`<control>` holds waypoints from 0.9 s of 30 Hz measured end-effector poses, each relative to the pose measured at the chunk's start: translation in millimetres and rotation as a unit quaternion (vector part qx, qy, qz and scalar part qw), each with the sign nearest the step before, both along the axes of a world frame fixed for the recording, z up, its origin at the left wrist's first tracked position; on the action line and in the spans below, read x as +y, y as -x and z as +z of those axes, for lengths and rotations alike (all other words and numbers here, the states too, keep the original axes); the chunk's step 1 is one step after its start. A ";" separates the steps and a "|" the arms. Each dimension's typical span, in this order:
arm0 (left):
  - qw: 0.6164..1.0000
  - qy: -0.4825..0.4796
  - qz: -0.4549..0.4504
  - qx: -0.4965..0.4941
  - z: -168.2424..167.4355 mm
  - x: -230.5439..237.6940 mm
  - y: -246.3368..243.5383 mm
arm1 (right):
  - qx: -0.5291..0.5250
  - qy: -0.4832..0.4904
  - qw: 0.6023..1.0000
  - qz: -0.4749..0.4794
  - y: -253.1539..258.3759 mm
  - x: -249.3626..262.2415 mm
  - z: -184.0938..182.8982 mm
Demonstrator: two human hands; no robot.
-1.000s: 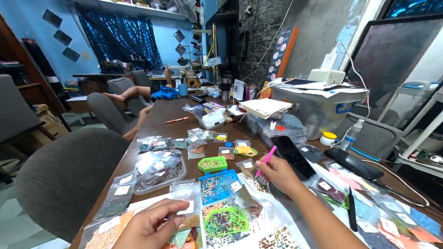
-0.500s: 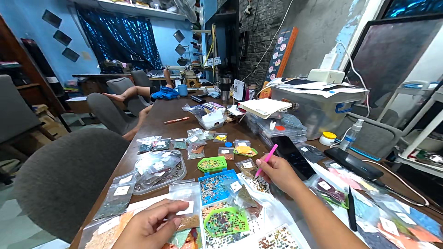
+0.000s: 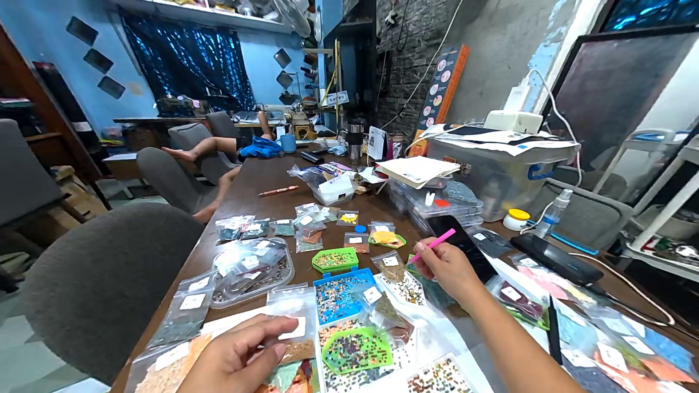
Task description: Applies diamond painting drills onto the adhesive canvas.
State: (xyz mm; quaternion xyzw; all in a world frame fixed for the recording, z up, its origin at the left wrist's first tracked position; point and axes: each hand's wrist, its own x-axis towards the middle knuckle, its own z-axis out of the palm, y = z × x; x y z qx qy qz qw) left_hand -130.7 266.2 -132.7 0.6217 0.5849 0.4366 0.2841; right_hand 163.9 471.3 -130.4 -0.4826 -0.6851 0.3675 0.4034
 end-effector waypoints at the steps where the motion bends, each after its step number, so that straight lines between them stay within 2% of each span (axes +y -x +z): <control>1: 1.000 0.001 0.001 -0.001 -0.2 0.1 0.1 | -0.009 0.004 1.000 0.002 0.2 -1.0 1.2; 11: 1.000 0.000 0.000 -0.001 -0.3 0.4 -0.6 | -0.078 0.003 0.996 0.038 3.5 2.4 -6.4; 21: 1.000 -0.001 0.000 0.002 -0.5 0.5 -0.5 | -0.094 0.000 0.995 0.029 4.7 2.9 -7.4; 27: 1.000 -0.003 -0.005 0.008 -1.3 1.0 0.7 | -0.059 0.005 0.997 0.046 7.5 -0.9 -4.0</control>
